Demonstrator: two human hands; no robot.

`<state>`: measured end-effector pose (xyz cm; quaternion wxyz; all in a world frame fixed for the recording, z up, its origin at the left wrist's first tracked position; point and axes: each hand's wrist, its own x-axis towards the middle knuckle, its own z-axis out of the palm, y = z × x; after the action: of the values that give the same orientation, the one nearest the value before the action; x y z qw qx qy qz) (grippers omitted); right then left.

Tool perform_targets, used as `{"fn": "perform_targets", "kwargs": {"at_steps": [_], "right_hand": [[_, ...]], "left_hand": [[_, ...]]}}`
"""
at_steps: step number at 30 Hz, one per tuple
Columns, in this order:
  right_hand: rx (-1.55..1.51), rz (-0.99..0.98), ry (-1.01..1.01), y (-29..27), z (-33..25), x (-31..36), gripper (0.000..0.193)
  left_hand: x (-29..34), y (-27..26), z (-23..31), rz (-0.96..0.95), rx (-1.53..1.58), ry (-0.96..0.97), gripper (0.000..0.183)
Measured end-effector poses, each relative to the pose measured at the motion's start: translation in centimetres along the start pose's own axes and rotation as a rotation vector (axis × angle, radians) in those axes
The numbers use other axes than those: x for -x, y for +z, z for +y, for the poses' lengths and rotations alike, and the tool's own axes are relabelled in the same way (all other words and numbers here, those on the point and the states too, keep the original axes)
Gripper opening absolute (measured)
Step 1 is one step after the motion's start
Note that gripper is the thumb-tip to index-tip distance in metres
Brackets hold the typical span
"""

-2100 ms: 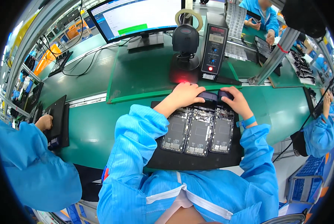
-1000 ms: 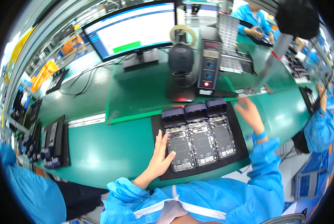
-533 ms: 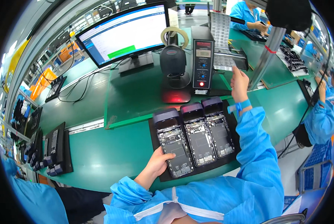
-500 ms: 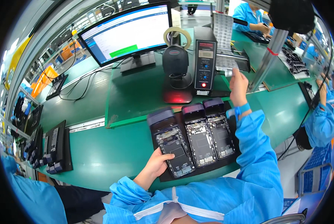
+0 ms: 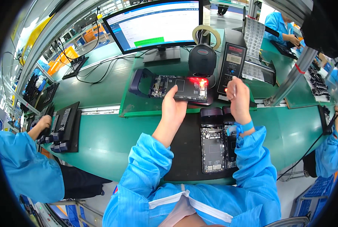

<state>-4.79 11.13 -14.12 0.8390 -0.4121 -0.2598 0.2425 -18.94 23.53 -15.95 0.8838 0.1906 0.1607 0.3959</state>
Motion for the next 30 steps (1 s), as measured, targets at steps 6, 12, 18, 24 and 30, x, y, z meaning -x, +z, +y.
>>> {"fn": "perform_targets", "kwargs": {"at_steps": [6,12,18,24,30], "right_hand": [[0.073,-0.226,-0.117,1.1,-2.8,1.9,0.018],[0.465,-0.577,-0.235,4.4,-4.6,6.8,0.032],[0.227,-0.607,-0.137,6.4,-3.7,9.1,0.028],[0.22,-0.528,-0.079,6.6,-3.1,9.5,0.022],[0.278,-0.555,-0.133,6.4,-3.0,9.8,0.026]], "left_hand": [[0.3,-1.0,0.7,-0.014,-0.082,0.067,0.023],[8.6,-2.4,1.8,-0.08,-0.82,0.332,0.018],[11.8,-5.0,0.7,-0.166,-1.22,0.353,0.014],[12.4,-6.0,0.2,-0.231,-1.315,0.37,0.027],[12.6,-5.9,0.2,-0.302,-1.369,0.413,0.039]]}}
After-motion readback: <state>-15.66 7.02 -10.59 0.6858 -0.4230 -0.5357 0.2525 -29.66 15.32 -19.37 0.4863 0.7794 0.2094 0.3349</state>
